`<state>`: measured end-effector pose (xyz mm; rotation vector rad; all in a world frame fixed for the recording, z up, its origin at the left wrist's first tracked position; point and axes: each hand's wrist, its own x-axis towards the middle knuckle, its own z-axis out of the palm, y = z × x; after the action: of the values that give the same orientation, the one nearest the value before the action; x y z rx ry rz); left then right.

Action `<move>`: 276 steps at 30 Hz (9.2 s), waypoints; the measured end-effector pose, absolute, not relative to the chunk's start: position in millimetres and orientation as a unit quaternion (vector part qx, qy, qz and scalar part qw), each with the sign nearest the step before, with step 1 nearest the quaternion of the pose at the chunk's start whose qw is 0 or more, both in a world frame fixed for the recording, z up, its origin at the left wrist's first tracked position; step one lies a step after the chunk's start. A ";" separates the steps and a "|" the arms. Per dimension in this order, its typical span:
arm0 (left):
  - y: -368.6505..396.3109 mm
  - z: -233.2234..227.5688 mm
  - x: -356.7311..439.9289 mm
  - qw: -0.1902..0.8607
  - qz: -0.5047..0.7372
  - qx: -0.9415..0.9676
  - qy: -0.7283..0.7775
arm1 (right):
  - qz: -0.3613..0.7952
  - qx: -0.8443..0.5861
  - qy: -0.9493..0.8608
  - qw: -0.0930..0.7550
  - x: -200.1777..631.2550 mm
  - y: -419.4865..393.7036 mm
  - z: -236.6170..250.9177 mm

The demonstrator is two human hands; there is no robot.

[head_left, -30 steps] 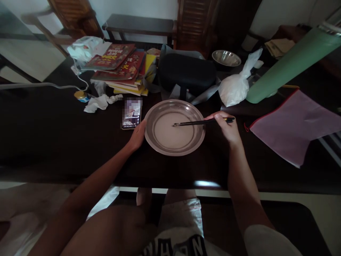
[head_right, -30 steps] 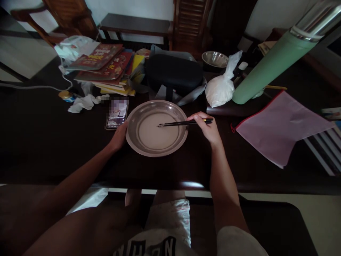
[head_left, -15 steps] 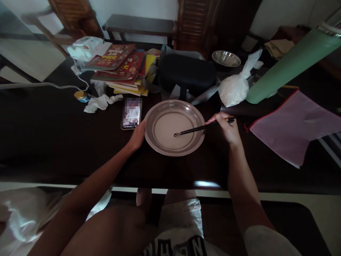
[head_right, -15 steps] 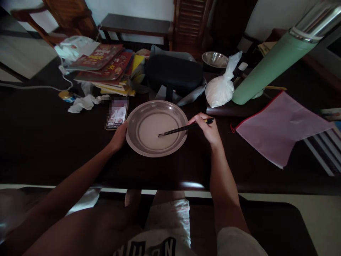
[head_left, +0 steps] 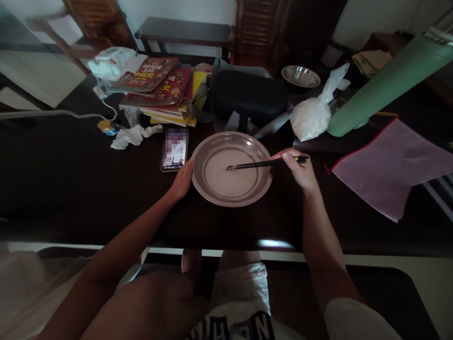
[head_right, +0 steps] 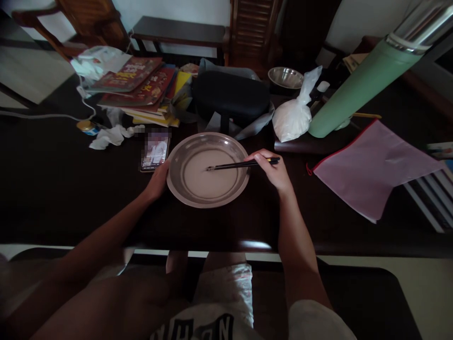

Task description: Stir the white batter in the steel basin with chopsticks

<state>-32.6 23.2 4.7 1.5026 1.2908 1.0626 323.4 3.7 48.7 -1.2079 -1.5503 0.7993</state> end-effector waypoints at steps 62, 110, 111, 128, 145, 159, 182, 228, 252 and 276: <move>22.8 6.7 -31.5 0.419 0.424 0.610 0.523 | 0.327 -0.505 -0.624 0.499 329.1 4.9 45.7; 23.9 4.3 -33.1 0.408 0.419 0.623 0.519 | 0.352 -0.498 -0.616 0.499 327.9 4.6 44.7; 23.7 4.8 -32.8 0.407 0.419 0.624 0.518 | 0.353 -0.492 -0.629 0.487 327.1 4.8 44.6; 23.0 5.4 -31.9 0.417 0.429 0.611 0.518 | 0.343 -0.506 -0.577 0.541 328.4 6.8 42.2; 23.1 5.3 -32.4 0.415 0.427 0.607 0.527 | 0.323 -0.499 -0.631 0.498 327.8 6.5 44.6; 21.9 9.3 -30.7 0.421 0.425 0.607 0.523 | 0.333 -0.515 -0.597 0.517 330.5 5.8 44.6; 22.2 7.4 -31.7 0.420 0.427 0.606 0.523 | 0.355 -0.487 -0.632 0.487 326.3 5.1 46.7; 23.8 3.1 -34.7 0.419 0.416 0.615 0.523 | 0.321 -0.510 -0.601 0.525 331.9 6.2 43.8; 22.7 5.5 -31.7 0.415 0.430 0.613 0.517 | 0.350 -0.508 -0.595 0.515 330.3 6.3 43.4; 23.8 4.6 -31.5 0.410 0.431 0.611 0.522 | 0.337 -0.495 -0.634 0.489 325.1 5.1 45.8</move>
<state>-31.5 23.8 4.6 1.5385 1.3146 1.0843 325.1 5.1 45.8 -1.2020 -1.5415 0.8187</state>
